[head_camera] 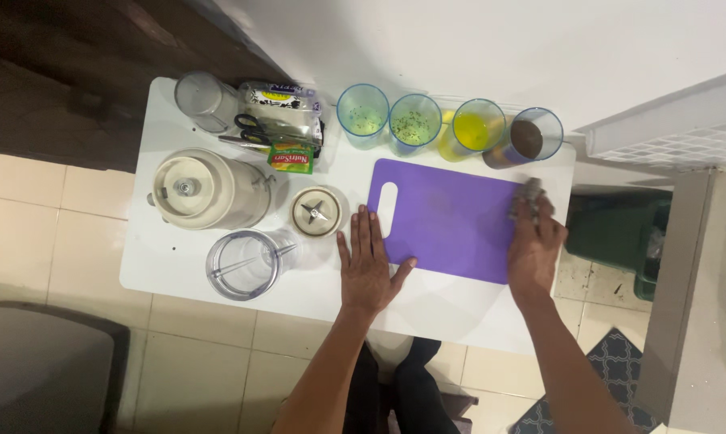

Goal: The person pours blended liquid from a blender jar into glasses on the table, then carries the jar, blade, and a purple cutting board to a small sink. They rinse the jar and blade under the tap, scrub the cutting board, and wipe the table with a cloth.

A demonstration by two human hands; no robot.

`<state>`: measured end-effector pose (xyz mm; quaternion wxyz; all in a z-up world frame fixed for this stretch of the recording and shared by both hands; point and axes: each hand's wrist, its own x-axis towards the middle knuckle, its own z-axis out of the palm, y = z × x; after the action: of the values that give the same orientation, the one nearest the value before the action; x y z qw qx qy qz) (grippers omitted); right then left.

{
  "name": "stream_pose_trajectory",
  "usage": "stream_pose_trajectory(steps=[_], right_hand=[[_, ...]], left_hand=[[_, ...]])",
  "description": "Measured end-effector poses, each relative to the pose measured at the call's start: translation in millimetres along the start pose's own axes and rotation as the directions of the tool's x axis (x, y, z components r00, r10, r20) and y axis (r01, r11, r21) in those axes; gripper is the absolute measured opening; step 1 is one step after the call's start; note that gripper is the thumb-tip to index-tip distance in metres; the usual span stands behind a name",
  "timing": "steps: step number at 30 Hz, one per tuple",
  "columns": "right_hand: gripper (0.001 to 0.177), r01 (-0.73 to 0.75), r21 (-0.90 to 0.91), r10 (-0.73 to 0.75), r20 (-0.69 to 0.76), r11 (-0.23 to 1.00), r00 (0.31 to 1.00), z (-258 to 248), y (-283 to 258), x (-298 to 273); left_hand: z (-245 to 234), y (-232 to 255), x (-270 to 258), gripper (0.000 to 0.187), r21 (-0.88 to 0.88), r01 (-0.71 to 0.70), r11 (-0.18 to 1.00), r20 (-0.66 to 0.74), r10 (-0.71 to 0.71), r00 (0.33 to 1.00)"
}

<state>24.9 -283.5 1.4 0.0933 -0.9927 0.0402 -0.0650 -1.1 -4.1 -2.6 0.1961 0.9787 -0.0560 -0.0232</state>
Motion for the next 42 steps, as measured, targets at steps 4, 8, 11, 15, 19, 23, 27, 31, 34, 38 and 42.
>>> stream_pose_trajectory(steps=[4, 8, 11, 15, 19, 23, 27, 31, 34, 38, 42], right_hand=[[0.065, 0.165, 0.162, -0.159, -0.053, 0.973, 0.986, -3.0, -32.7, -8.9], [0.059, 0.348, 0.242, -0.372, 0.061, 0.906, 0.926, 13.2, -122.5, -35.2], [0.070, 0.234, 0.344, -0.315, 0.200, 0.909, 0.928, 10.7, -142.1, -51.1], [0.077, 0.299, 0.156, -0.325, 0.183, 0.942, 0.928, 3.3, -96.1, -58.1], [0.081, 0.224, -0.025, -0.210, 0.253, 0.974, 0.944, -10.4, -27.9, -60.7], [0.070, 0.058, 0.022, -0.059, 0.072, 0.998, 0.996, -11.7, -11.8, -72.3], [0.065, 0.267, 0.158, -0.268, -0.011, 0.951, 0.963, 5.0, -71.5, -75.1], [0.072, 0.323, 0.242, -0.377, 0.231, 0.915, 0.897, 13.2, -133.1, -80.5], [0.065, 0.295, 0.148, -0.324, 0.255, 0.944, 0.911, 6.2, -117.0, -80.4], [0.077, 0.298, -0.068, -0.283, 0.170, 0.952, 0.944, -5.5, -44.5, -80.1], [0.068, 0.123, -0.222, -0.094, 0.134, 0.967, 0.986, -14.7, 9.4, -76.4]], left_hand=[[2.5, -3.3, 2.1, 0.108, -0.052, -0.023, 0.998, 0.024, 0.024, 0.999], [2.6, -9.2, 2.6, 0.112, -0.086, -0.025, 0.996, 0.113, 0.034, 0.993], [5.8, -14.5, 4.0, 0.114, 0.064, -0.002, 0.998, 0.357, -0.021, 0.934], [14.4, -16.9, -0.3, 0.109, -0.079, -0.024, 0.997, 0.185, 0.038, 0.982], [16.1, -16.6, 1.5, 0.110, -0.092, -0.020, 0.996, 0.177, 0.036, 0.984], [11.2, -20.9, 7.6, 0.119, -0.103, 0.014, 0.995, 0.378, 0.026, 0.925], [6.2, -26.0, 17.9, 0.124, -0.091, 0.041, 0.995, 0.524, 0.013, 0.851], [10.5, -27.8, 15.4, 0.121, 0.002, 0.010, 1.000, 0.523, -0.010, 0.853], [14.2, -25.6, 9.4, 0.115, -0.085, 0.022, 0.996, 0.438, 0.018, 0.899], [12.9, -24.9, 9.6, 0.111, -0.144, 0.052, 0.988, 0.430, 0.015, 0.903], [8.7, -21.9, 13.5, 0.111, -0.109, 0.076, 0.991, 0.468, -0.017, 0.884]])
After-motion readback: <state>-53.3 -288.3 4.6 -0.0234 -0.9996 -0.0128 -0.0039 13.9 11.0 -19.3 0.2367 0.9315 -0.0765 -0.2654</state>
